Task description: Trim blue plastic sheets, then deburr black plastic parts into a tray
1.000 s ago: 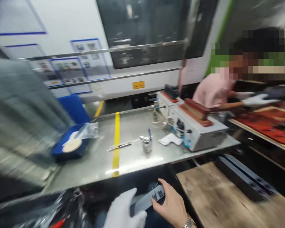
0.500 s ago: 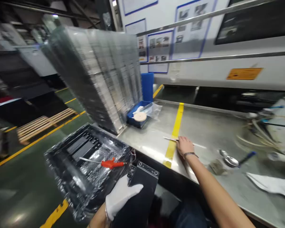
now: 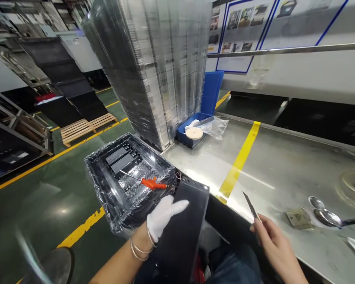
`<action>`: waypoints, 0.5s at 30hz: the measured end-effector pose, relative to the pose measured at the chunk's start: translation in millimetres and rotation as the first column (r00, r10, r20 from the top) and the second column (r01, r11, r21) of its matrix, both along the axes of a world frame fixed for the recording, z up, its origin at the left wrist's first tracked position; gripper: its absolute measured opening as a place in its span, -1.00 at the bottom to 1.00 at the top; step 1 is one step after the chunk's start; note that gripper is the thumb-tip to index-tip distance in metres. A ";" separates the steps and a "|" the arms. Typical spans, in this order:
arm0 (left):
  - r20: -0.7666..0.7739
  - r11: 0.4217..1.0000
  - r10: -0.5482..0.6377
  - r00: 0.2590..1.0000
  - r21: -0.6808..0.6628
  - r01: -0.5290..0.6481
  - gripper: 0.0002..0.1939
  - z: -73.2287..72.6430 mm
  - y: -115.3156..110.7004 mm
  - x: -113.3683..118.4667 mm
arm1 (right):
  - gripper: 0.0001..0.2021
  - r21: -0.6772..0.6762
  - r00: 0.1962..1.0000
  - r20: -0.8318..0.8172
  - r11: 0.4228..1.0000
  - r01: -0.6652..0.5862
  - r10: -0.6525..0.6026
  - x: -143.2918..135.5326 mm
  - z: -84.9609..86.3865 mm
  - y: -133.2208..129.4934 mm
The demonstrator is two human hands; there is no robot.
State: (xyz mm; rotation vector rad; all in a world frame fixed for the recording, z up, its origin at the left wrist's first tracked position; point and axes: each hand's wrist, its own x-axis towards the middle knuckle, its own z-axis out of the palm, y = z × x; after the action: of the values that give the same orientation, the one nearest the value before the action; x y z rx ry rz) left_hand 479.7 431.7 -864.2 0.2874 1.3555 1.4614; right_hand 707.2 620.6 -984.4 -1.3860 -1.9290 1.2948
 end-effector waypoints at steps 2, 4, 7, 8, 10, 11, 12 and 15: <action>0.317 0.993 0.121 0.941 -0.032 -0.116 -0.62 -8.2 3.1 4.7 | -0.45 0.025 0.997 -0.070 0.999 -0.021 0.022 10.3 18.2 -26.4; 0.528 0.987 0.160 0.834 -0.059 -0.152 -0.61 -13.5 4.6 9.8 | -0.45 0.147 0.989 -0.144 0.989 -0.002 0.023 12.6 37.9 -49.2; 0.581 0.969 0.211 0.786 -0.019 -0.247 -0.66 -15.3 4.1 17.4 | -0.63 0.407 0.952 -0.280 0.913 0.000 0.125 5.2 63.9 -74.7; 0.564 0.959 0.240 0.790 -0.013 -0.282 -0.70 -15.3 3.3 19.8 | -0.72 0.486 0.931 -0.311 0.874 -0.015 0.189 1.1 70.9 -81.0; 0.520 0.952 0.274 0.809 -0.026 -0.306 -0.72 -16.6 0.7 23.9 | -0.81 0.597 0.892 -0.339 0.801 -0.041 0.298 -7.6 81.9 -91.1; 0.494 0.957 0.268 0.828 -0.034 -0.289 -0.71 -18.4 -1.0 25.4 | -0.80 0.633 0.877 -0.346 0.773 -0.045 0.334 -12.0 86.0 -95.1; 0.459 0.963 0.253 0.852 -0.033 -0.269 -0.69 -21.0 -3.0 26.3 | -0.78 0.659 0.862 -0.351 0.751 -0.050 0.365 -16.2 89.2 -98.6; 0.299 0.980 0.187 0.936 0.014 -0.201 -0.55 -31.2 -9.1 25.9 | -0.75 0.700 0.824 -0.361 0.711 -0.070 0.437 -26.9 94.4 -106.2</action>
State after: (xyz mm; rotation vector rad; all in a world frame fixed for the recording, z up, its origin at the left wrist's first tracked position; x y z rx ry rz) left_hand 505.6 422.6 -895.4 -0.0412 1.1325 1.6268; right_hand 680.3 514.4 -890.0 -0.3573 -1.9434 0.8049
